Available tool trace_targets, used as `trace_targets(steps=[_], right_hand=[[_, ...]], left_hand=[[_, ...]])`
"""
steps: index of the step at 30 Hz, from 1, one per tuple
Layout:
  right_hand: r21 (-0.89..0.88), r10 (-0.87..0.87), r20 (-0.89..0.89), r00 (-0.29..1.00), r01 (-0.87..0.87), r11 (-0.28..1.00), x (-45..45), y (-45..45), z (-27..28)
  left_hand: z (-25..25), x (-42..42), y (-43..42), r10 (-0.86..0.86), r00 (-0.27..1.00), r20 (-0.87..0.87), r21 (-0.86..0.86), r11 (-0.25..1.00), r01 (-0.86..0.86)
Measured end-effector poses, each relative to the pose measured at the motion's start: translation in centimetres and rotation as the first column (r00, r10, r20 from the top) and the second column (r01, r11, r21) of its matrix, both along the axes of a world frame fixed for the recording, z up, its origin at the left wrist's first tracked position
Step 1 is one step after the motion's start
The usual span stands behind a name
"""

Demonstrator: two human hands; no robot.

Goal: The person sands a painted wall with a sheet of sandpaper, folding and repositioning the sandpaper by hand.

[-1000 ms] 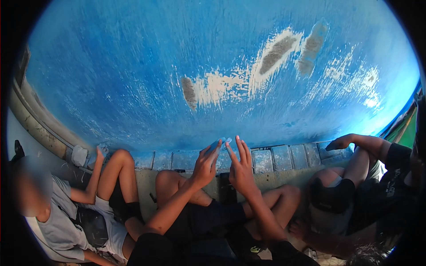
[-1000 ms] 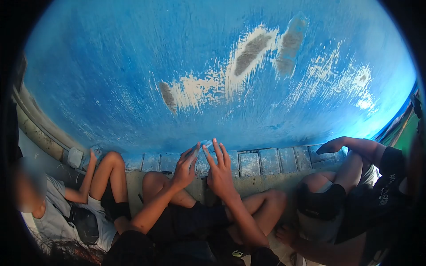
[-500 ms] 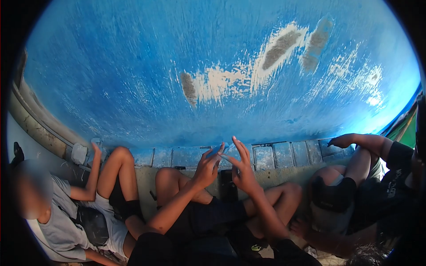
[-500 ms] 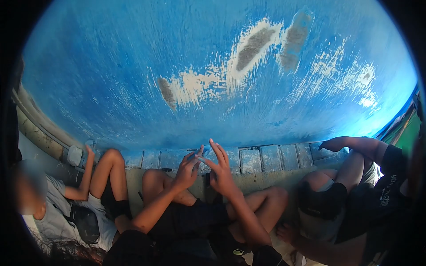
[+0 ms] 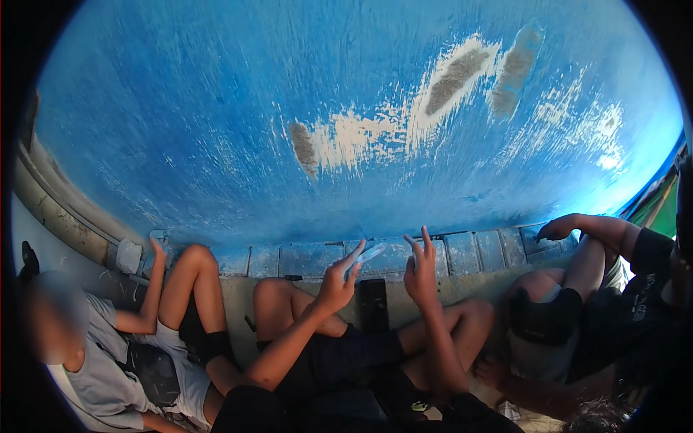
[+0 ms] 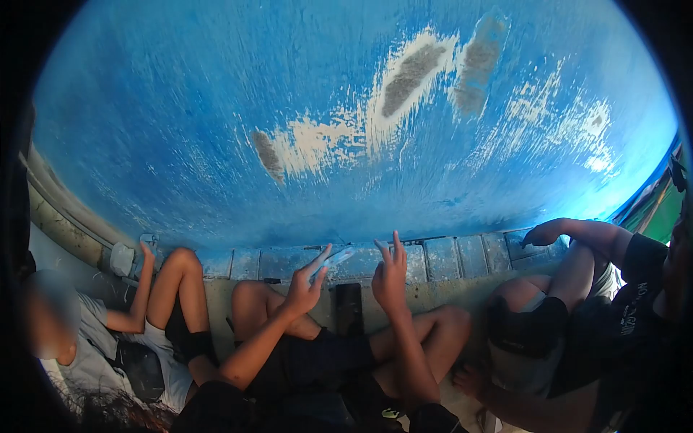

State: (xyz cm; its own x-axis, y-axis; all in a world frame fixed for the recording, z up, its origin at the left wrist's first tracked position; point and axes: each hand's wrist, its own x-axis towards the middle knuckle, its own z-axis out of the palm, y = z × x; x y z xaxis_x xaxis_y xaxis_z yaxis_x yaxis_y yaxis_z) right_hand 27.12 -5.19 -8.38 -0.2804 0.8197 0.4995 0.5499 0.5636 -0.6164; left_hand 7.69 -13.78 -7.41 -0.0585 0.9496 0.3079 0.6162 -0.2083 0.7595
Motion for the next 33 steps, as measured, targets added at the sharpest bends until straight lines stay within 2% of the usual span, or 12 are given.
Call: trace_targets(steps=[1,3,6,7,13,15,19,22,25,28,30,33], right_hand=[[-0.007,0.001,-0.002,1.000,-0.001,1.000,0.1,-0.2,-0.7],[-0.497,0.089,-0.525,0.846,-0.390,0.775,0.7,-0.6,-1.6],[-0.538,0.073,-0.612,0.788,-0.482,0.691,-0.3,-1.9,-3.4],[-0.535,0.005,-0.718,0.696,-0.557,0.635,-0.7,-2.1,-4.3],[-0.588,-0.074,-0.643,0.762,-0.430,0.685,-0.3,-1.8,-5.1],[-0.580,-0.138,-0.742,0.656,-0.526,0.622,-0.5,-2.0,-4.4],[-0.583,-0.374,-0.812,0.448,-0.653,0.483,-0.8,-2.9,-2.8],[-0.547,-0.423,-0.829,0.365,-0.682,0.485,-1.3,-3.0,-4.0],[-0.610,-0.405,-0.792,0.457,-0.617,0.497,-1.4,-3.0,-4.8],[-0.623,-0.330,-0.766,0.552,-0.511,0.592,-1.1,-2.7,-5.3],[-0.609,-0.293,-0.765,0.573,-0.496,0.619,-0.9,-2.4,-5.4],[-0.586,-0.230,-0.730,0.643,-0.416,0.695,-0.8,-2.5,-5.3]], left_hand=[[-0.2,-0.1,0.0,0.021,0.978,0.205,-0.040,0.999,-0.013],[-1.3,-0.2,0.2,0.046,0.913,0.405,-0.087,0.996,-0.012],[-2.3,-0.2,0.6,0.114,0.512,0.851,-0.192,0.976,0.101],[-2.0,0.1,0.4,0.120,0.513,0.850,-0.200,0.974,0.104],[-1.7,0.6,0.1,0.159,0.064,0.985,-0.169,0.962,0.216],[-3.0,0.5,-0.2,0.092,-0.314,0.945,0.030,0.931,0.363],[-5.2,1.7,-0.3,0.087,-0.168,0.982,-0.010,0.912,0.410],[-5.3,2.6,-0.3,0.127,-0.283,0.951,-0.009,0.923,0.385],[-5.2,2.7,0.0,0.148,-0.421,0.895,0.037,0.915,0.402],[-5.7,2.2,0.7,0.120,-0.337,0.934,0.041,0.900,0.433],[-6.2,1.9,0.9,0.160,-0.094,0.983,-0.107,0.902,0.418],[-6.0,2.0,0.6,0.281,0.032,0.959,-0.276,0.909,0.313]])
